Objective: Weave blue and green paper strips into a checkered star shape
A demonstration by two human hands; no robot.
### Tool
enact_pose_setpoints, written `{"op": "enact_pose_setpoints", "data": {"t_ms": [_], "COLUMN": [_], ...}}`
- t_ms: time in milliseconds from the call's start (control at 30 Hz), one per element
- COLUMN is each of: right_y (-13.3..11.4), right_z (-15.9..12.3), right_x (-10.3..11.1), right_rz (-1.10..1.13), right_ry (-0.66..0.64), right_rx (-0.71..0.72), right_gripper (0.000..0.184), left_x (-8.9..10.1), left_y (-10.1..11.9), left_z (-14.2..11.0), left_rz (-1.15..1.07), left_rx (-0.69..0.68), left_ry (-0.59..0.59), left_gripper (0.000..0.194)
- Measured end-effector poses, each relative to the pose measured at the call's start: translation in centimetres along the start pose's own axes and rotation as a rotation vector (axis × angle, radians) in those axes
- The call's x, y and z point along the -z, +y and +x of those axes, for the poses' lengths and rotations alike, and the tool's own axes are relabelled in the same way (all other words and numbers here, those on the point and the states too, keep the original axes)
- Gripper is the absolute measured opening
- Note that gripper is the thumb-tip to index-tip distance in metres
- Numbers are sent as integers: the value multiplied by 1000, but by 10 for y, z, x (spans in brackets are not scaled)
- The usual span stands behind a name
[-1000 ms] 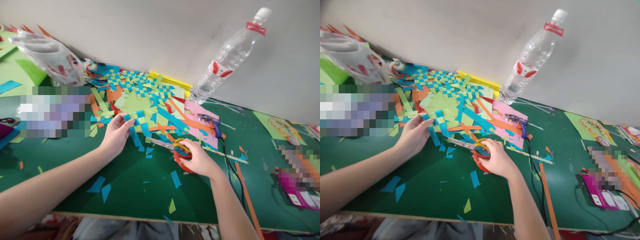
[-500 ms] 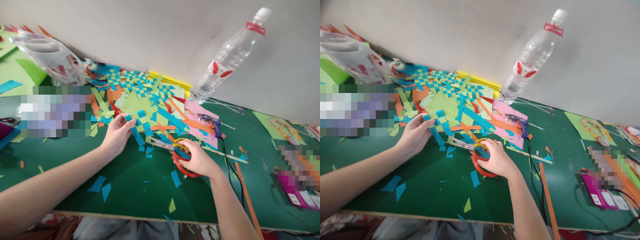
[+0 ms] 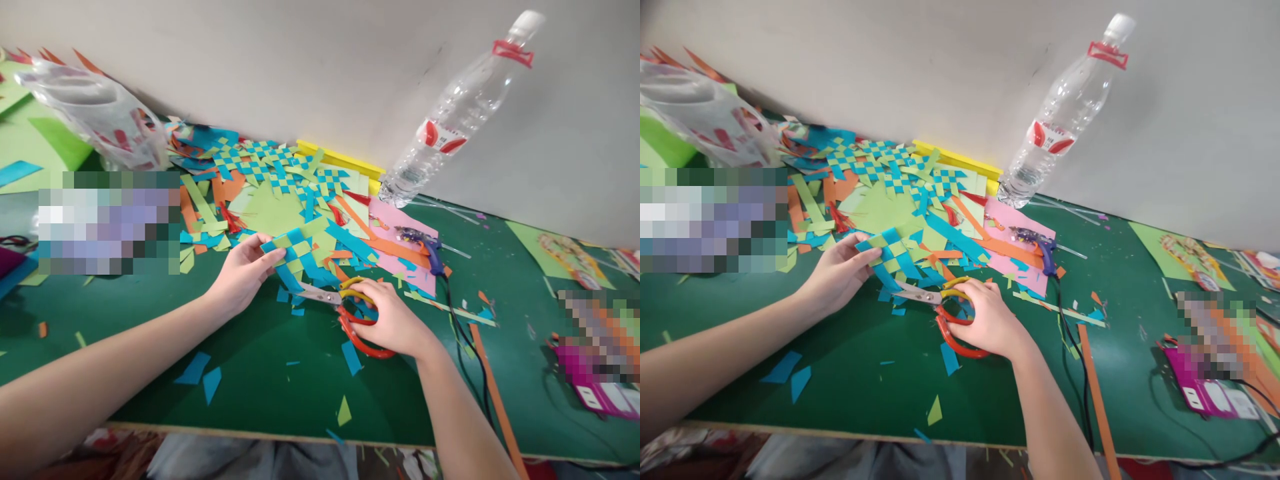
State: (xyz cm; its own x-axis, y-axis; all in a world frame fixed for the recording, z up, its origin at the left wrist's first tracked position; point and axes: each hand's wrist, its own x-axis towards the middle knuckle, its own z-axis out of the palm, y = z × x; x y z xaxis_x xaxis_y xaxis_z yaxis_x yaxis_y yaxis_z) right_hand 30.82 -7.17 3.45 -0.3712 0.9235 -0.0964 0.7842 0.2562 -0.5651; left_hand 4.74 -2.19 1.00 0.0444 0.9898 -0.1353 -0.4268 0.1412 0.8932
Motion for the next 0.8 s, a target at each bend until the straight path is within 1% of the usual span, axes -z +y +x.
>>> {"op": "enact_pose_setpoints", "data": {"t_ms": [267,433,500,633,733,800], "right_y": [-1,1,1,0,2,5], "right_z": [0,0,1,0,-1,-2], "right_x": [0,0,0,2,4,4], "right_rz": [-25,-69,-67,-28,7,41], "right_ry": [-27,-11,-10,11,85,166], "right_rx": [3,15,17,20,14,18], "right_gripper": [48,37,34,34,37,38], "left_x": [0,0,0,1,3,5], "left_y": [-1,0,0,1,0,0], "left_z": [-2,-2,-1,1,3,4], "left_rz": [5,16,33,43,37,43], "left_rx": [34,34,19,-26,-51,-64], "left_ry": [-37,-57,-37,38,93,116], "left_gripper": [26,26,27,25,25,25]}}
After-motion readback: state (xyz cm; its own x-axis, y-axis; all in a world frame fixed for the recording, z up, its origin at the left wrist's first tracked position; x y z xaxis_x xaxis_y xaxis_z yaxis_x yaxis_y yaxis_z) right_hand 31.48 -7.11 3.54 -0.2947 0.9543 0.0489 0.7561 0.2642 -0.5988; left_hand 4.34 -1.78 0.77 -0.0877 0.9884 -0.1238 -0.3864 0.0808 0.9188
